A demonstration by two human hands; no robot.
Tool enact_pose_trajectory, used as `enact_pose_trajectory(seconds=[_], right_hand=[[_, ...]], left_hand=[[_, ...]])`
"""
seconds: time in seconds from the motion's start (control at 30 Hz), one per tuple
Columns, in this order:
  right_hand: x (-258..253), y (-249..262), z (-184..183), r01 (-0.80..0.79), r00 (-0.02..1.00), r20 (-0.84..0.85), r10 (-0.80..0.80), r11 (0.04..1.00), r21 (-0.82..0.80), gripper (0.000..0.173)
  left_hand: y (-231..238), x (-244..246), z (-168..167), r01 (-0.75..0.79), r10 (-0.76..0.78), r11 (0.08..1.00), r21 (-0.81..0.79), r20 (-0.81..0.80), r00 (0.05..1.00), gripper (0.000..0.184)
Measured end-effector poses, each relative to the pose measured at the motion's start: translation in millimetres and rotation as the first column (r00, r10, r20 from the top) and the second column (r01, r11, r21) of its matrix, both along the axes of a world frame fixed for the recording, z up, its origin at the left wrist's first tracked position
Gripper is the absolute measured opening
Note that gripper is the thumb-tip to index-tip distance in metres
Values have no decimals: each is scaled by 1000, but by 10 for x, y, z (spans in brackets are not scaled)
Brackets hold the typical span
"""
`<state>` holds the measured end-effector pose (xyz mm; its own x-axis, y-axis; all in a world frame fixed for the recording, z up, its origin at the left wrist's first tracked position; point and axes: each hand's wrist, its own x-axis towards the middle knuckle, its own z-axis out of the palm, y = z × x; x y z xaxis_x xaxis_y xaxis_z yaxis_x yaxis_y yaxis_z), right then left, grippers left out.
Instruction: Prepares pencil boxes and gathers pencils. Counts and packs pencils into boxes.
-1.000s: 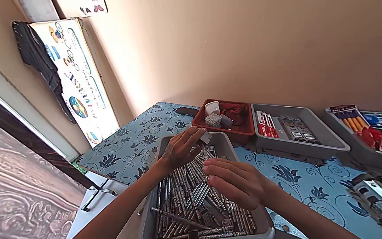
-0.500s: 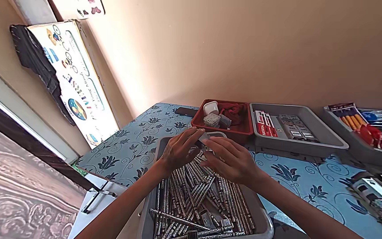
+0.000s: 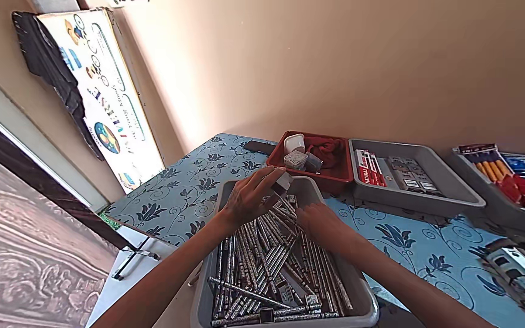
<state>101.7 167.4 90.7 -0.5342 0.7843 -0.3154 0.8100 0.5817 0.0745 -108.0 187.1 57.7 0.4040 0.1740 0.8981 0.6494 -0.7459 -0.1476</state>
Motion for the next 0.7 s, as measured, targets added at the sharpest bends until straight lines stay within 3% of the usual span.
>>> enact_pose_trajectory(seconds=[0.17,0.27,0.33,0.4,0.5,0.6,0.7], right_hand=[[42,32,48,-21,999,-34,20,999,-34,33],[76,-98,209,7,996,-92,-4,999,32,27],[165,-232,401,23,974,-225,4,992,121,27],[345,-358,495,-19,857,-474,203,931,365,20],[478,-583,674,34,560,-666,493,790,613,18],[530,-788,786,21,300,-650,698,676,736,17],[497,-892,744,51,181,-644,743,647,761,10]], left_hand=[[26,-11,-24,6,-6,1000,-5,9,1000,46],[41,-21,-40,-4,4,1000,-15,16,1000,47],[56,-21,-49,-9,10,1000,-14,29,1000,48],[55,-19,-43,-5,6,1000,-24,37,999,49],[27,-10,-21,-3,4,999,-38,37,999,49],[7,-13,-16,8,-5,998,-63,49,999,49],[-2,5,7,24,-19,998,-65,69,997,47]])
